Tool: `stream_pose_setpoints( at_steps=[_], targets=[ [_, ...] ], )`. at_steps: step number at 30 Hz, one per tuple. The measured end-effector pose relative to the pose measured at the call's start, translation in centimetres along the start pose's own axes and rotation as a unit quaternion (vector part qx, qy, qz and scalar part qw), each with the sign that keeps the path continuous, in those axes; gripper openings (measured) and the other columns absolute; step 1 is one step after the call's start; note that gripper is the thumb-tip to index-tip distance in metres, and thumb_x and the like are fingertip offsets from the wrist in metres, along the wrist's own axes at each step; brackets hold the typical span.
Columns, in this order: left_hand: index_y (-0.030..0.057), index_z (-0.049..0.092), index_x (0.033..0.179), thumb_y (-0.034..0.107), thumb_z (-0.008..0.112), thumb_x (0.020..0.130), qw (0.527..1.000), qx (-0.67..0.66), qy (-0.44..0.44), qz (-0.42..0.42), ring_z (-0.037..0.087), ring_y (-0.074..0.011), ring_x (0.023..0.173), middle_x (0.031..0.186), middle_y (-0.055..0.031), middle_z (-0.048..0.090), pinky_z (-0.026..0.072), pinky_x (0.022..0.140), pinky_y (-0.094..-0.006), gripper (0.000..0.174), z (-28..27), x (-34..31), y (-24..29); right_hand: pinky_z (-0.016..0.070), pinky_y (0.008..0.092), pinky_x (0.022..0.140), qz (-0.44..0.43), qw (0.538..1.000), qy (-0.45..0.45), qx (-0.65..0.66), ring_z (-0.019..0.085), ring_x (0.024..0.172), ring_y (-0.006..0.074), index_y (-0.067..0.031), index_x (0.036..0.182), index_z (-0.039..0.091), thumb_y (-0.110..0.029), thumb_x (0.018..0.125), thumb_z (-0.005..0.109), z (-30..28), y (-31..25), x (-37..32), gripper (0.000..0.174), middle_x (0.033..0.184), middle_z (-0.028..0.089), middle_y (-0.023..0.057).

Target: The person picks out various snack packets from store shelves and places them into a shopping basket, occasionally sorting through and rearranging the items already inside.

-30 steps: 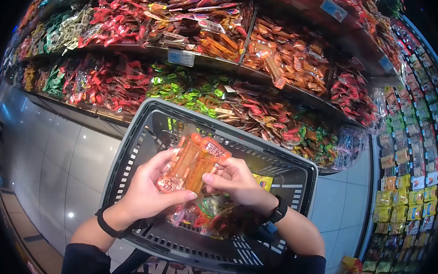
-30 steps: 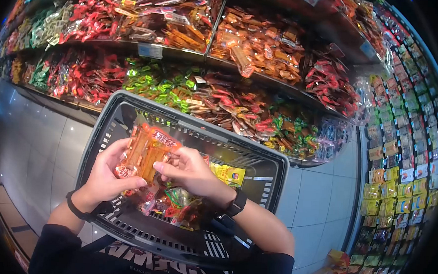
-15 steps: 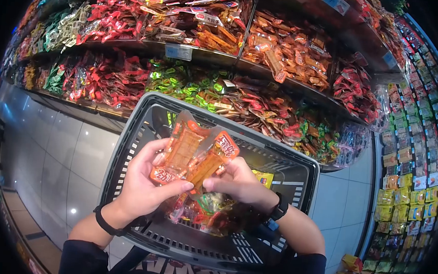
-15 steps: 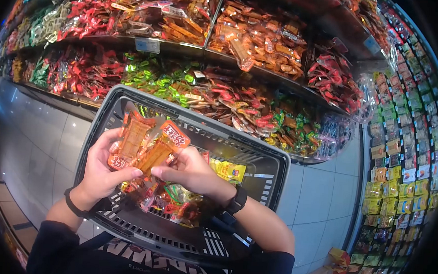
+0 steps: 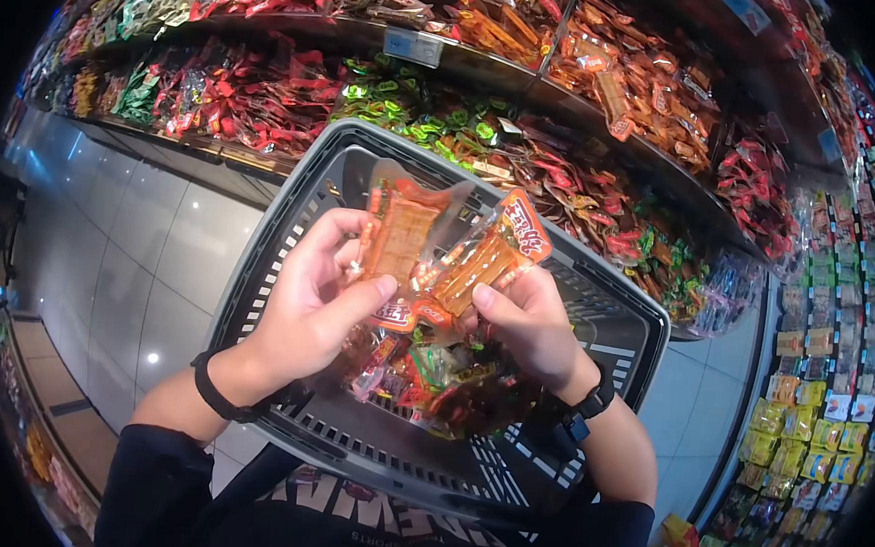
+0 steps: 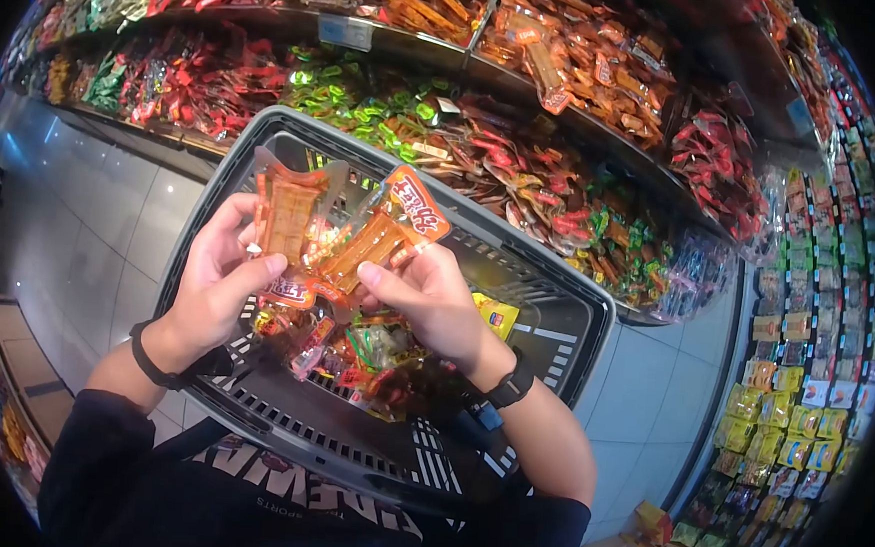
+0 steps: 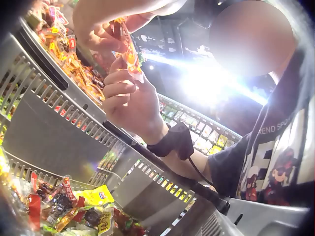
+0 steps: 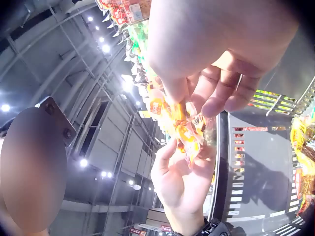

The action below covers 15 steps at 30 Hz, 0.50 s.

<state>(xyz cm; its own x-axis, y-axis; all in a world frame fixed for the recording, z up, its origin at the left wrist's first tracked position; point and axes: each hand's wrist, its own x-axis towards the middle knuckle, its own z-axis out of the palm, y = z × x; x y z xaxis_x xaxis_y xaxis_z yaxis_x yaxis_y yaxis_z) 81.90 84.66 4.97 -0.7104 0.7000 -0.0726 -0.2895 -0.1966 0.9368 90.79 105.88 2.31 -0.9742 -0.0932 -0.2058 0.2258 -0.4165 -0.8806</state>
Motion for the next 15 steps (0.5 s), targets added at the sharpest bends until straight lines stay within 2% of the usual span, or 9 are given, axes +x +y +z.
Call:
stream_pose_setpoints(
  at_steps=[3, 5, 6, 9, 10, 12, 15],
  targets=[
    [0.0005, 0.036, 0.129, -0.001, 0.054, 0.092, 1.0, -0.021, 0.012, -0.002, 0.06, -0.0162, 0.106, 0.118, -0.0142, 0.059, 0.0545, 0.085, -0.03, 0.041, -0.2, 0.0, 0.0, 0.0519, 0.0259, 0.075, -0.004, 1.0, -0.018, 0.01, 0.063, 0.087, 0.0095, 0.0002, 0.12, 0.055, -0.016, 0.093, 0.062, 0.6, -0.3, -0.2, 0.033, 0.106, 0.066, 0.0073],
    [0.0008, 0.037, 0.13, 0.001, 0.055, 0.093, 0.996, -0.01, 0.0, -0.088, 0.06, -0.0161, 0.106, 0.119, -0.0131, 0.059, 0.0553, 0.083, -0.03, 0.041, 0.0, -0.1, 0.8, 0.0518, 0.0277, 0.079, -0.014, 1.0, -0.027, 0.008, 0.063, 0.093, 0.013, 0.0006, 0.128, 0.05, -0.017, 0.094, 0.061, 1.2, -0.6, -0.2, 0.04, 0.111, 0.065, 0.008],
    [0.0006, 0.037, 0.131, 0.001, 0.056, 0.093, 0.997, 0.055, -0.024, -0.054, 0.06, -0.016, 0.106, 0.119, -0.0131, 0.059, 0.0546, 0.084, -0.0297, 0.042, -0.2, -0.1, 0.6, 0.0516, 0.028, 0.08, 0.0, 1.0, -0.021, -0.022, 0.063, 0.095, 0.0132, 0.0003, 0.129, 0.049, -0.018, 0.094, 0.061, 1.0, -0.4, -0.3, 0.041, 0.112, 0.064, 0.0075],
    [-0.0013, 0.044, 0.128, 0.001, 0.057, 0.092, 0.994, 0.092, -0.059, -0.001, 0.058, -0.0167, 0.109, 0.119, -0.0131, 0.058, 0.0517, 0.087, -0.0296, 0.039, -0.2, -0.2, 0.3, 0.0494, 0.0283, 0.086, 0.001, 0.999, -0.029, -0.038, 0.059, 0.103, 0.0117, 0.0004, 0.131, 0.047, -0.02, 0.095, 0.061, 1.3, -0.5, -0.3, 0.044, 0.118, 0.061, 0.007],
    [-0.0013, 0.044, 0.128, 0.001, 0.057, 0.092, 0.994, 0.089, -0.063, 0.005, 0.058, -0.0167, 0.109, 0.119, -0.0131, 0.058, 0.0517, 0.087, -0.0296, 0.039, -0.2, -0.3, 0.3, 0.0493, 0.029, 0.087, 0.006, 0.999, -0.036, -0.037, 0.058, 0.105, 0.012, 0.0007, 0.131, 0.048, -0.019, 0.095, 0.06, 1.2, -0.4, -0.5, 0.043, 0.119, 0.061, 0.007],
    [-0.0031, 0.046, 0.126, -0.001, 0.059, 0.09, 0.985, 0.165, -0.053, 0.02, 0.057, -0.0169, 0.109, 0.118, -0.0124, 0.055, 0.05, 0.089, -0.0301, 0.038, -0.3, -0.4, 0.3, 0.0491, 0.0296, 0.088, 0.01, 0.998, -0.041, -0.04, 0.058, 0.106, 0.0123, 0.0011, 0.13, 0.048, -0.019, 0.095, 0.06, 0.9, -0.2, -0.5, 0.042, 0.119, 0.061, 0.007],
    [-0.0046, 0.047, 0.125, -0.001, 0.059, 0.089, 0.978, 0.197, -0.052, 0.055, 0.058, -0.0167, 0.107, 0.117, -0.0121, 0.052, 0.0492, 0.091, -0.0306, 0.039, -0.3, -0.6, 0.1, 0.0504, 0.0316, 0.088, -0.023, 0.999, -0.035, -0.03, 0.059, 0.104, 0.0137, 0.0019, 0.128, 0.049, -0.018, 0.096, 0.059, 0.8, 0.2, -0.3, 0.039, 0.119, 0.061, 0.008]
  ],
)
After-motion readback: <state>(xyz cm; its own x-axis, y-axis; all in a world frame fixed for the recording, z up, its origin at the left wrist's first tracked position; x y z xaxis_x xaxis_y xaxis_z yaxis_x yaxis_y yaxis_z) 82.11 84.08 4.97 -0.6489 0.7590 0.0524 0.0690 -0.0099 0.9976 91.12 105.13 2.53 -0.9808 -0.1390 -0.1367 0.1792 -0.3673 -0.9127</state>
